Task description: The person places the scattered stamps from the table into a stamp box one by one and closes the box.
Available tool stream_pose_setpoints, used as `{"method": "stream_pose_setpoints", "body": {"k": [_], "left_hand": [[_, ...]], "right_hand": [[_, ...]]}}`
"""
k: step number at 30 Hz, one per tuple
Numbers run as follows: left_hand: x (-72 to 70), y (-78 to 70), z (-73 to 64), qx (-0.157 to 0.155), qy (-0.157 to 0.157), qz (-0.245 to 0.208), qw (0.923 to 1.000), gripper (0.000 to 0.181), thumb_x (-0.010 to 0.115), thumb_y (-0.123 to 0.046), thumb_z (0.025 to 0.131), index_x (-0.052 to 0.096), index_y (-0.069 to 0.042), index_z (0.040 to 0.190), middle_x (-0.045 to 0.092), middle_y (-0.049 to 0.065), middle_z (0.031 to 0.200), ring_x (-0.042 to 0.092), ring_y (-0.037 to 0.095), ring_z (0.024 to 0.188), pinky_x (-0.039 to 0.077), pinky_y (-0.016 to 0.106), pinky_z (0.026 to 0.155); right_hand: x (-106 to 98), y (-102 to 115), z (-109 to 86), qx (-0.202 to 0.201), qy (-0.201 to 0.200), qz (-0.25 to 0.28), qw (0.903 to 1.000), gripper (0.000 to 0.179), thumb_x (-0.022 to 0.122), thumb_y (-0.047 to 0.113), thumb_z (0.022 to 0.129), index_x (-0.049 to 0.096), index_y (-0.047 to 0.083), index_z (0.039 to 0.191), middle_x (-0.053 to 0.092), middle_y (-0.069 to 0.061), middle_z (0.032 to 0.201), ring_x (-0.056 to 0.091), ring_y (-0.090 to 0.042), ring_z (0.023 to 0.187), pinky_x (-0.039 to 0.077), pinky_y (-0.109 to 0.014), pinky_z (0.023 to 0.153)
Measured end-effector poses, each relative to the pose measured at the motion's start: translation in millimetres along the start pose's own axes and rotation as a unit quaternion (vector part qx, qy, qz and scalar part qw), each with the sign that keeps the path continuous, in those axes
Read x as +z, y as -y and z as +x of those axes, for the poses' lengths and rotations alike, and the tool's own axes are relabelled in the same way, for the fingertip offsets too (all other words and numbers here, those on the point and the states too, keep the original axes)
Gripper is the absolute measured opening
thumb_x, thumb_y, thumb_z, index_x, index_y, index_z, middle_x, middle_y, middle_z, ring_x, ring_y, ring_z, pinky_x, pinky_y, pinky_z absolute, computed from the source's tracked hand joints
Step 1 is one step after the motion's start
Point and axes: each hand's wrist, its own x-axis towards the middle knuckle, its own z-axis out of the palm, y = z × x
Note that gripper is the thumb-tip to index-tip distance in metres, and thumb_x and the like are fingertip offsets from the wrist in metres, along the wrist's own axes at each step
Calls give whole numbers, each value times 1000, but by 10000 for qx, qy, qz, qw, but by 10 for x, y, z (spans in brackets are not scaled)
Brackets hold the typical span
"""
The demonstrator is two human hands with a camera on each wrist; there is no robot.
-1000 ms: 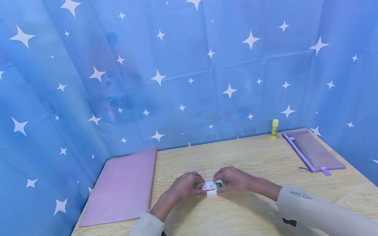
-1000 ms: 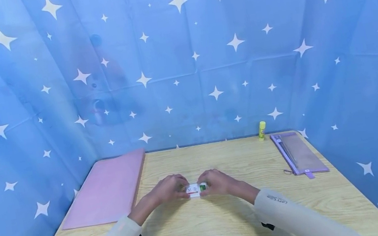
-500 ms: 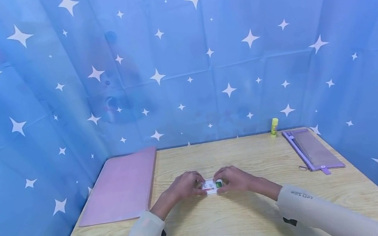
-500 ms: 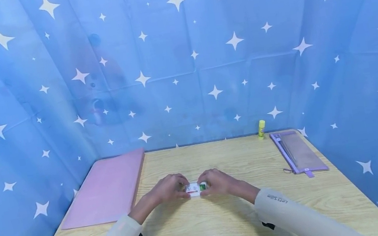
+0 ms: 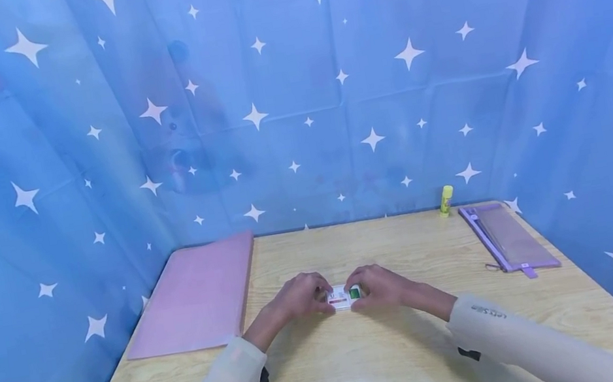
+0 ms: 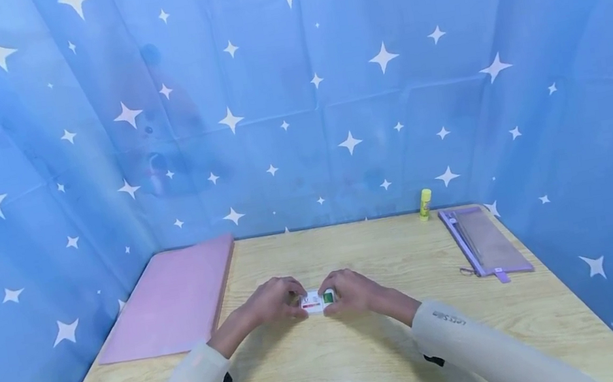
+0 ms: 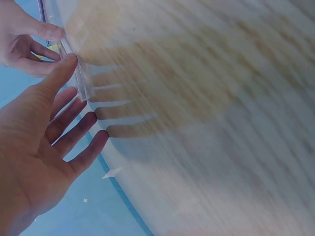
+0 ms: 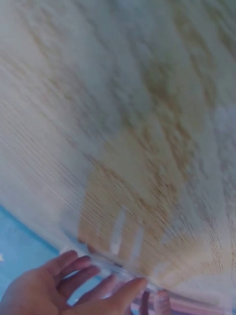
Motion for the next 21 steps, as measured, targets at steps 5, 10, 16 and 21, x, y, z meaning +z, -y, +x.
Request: {"method": "stream_pose_setpoints", "body": {"k": [5, 10, 16, 21], "left_hand": [[-27, -26, 40, 20, -53, -74, 10000, 45, 90, -31, 82, 76, -11, 120, 73, 2, 116, 63, 13, 92, 50, 24, 78], [-60, -38, 56, -14, -98, -124, 9999, 44, 90, -30, 82, 76, -10, 120, 73, 2, 115, 65, 14, 93, 52, 25, 80], [-65, -27, 39, -133, -18, -108, 9999, 45, 90, -30, 82, 76, -10, 119, 74, 3, 117, 67, 14, 98, 53, 26, 85], [-28, -26, 21, -110, 48, -193, 9997, 44, 91, -29, 81, 77, -10, 119, 74, 3, 116, 67, 15, 99, 54, 28, 86]], "right_hand": [[-25, 32, -23, 52, -287, -12, 9996, 30, 87, 16, 86, 77, 4, 112, 76, -12, 111, 60, -18, 76, 47, -25, 70], [-47, 83, -19, 37, -444, -60, 9990, 30, 87, 13, 85, 77, 2, 112, 77, -14, 107, 50, -9, 65, 45, -24, 66], [-31, 100, -4, -11, -396, 33, 9992, 34, 87, 14, 85, 77, 0, 115, 76, -17, 110, 45, -3, 62, 43, -22, 63], [42, 67, -53, -19, -442, 132, 9989, 34, 86, 12, 86, 76, 0, 116, 75, -19, 114, 48, -5, 64, 43, -21, 60]]}}
